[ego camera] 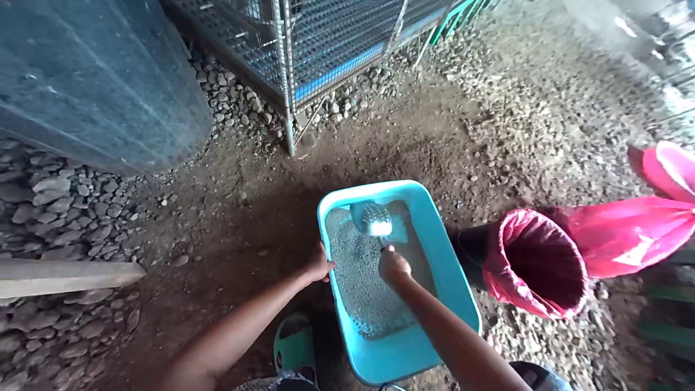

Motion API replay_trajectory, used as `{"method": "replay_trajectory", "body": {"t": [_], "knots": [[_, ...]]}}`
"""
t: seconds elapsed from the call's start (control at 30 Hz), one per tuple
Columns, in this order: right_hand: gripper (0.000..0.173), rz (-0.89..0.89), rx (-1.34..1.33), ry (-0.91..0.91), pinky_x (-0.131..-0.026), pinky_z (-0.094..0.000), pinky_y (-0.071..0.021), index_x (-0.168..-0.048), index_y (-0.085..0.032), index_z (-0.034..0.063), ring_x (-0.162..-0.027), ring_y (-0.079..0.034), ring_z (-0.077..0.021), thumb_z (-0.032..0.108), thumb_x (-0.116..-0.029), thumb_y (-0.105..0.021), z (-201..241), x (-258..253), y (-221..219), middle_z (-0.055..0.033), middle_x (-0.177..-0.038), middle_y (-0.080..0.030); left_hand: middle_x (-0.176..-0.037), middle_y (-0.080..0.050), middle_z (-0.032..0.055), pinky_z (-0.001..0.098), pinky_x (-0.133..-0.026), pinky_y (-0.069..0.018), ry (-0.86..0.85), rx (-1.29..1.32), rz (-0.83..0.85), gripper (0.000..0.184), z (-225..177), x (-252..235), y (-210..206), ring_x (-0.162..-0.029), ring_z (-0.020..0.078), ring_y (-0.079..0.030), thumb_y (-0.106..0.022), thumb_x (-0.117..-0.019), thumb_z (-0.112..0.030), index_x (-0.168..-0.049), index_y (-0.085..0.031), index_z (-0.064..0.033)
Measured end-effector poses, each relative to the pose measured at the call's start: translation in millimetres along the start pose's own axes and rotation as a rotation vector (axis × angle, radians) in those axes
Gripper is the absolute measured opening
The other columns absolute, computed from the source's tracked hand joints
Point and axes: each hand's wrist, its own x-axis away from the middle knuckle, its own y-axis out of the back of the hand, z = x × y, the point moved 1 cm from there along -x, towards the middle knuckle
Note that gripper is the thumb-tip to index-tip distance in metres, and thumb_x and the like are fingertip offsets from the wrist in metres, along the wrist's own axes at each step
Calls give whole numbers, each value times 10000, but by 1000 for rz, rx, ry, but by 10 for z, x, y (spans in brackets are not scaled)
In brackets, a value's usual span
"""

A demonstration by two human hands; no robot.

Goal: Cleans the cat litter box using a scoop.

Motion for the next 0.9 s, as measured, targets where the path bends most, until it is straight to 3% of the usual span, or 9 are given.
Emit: {"method": "replay_trajectory", "body": {"t": [0.1,0.27,0.37,0.57,0.73,0.9], "knots": [[407,49,49,-17,-960,-540,-547,-1495,-341,30,-1223,-648,-387,113,-1097,-369,-19,111,-349,-227,-1331,-624,-1386,-482,303,435,-797,-595,33,-19,30,816,13,34,-54,-939,325,-697,-564,-1049,-124,-1600,31,-28],[427,12,74,9,-990,-549,-522,-1510,-364,20,-1251,-624,-402,141,-1100,-368,-196,27,42,-243,-1356,-610,-1351,-505,292,412,-797,-559,30,-107,22,880,45,35,-116,-903,292,-668,-590,-1024,-118,-1597,68,-1],[444,1,15,-51,-995,-539,-526,-1521,-357,34,-1260,-625,-385,124,-1088,-394,-125,25,-83,-231,-1366,-611,-1341,-496,293,387,-784,-582,45,-32,52,918,165,-24,-195,-872,263,-689,-569,-1038,-125,-1592,158,-43],[452,2,-34,-93,-1001,-545,-521,-1527,-354,20,-1272,-616,-387,151,-1094,-374,-205,-71,-126,-227,-1390,-599,-1383,-491,282,418,-798,-601,43,38,37,816,279,23,-318,-923,286,-712,-527,-1064,-138,-1599,84,-56],[502,-34,-131,-184,-1013,-516,-524,-1504,-377,9,-1284,-614,-356,143,-1037,-502,-317,-225,-41,-221,-1406,-591,-1445,-442,319,436,-825,-609,42,90,44,854,296,82,-415,-970,318,-720,-532,-1065,-151,-1591,130,-32],[411,42,21,-36,-950,-552,-549,-1483,-385,8,-1216,-648,-402,111,-1085,-396,3,187,-434,-241,-1323,-631,-1471,-408,331,428,-856,-602,80,107,79,883,305,106,-518,-1012,320,-711,-514,-1074,-164,-1575,201,-31]]}}
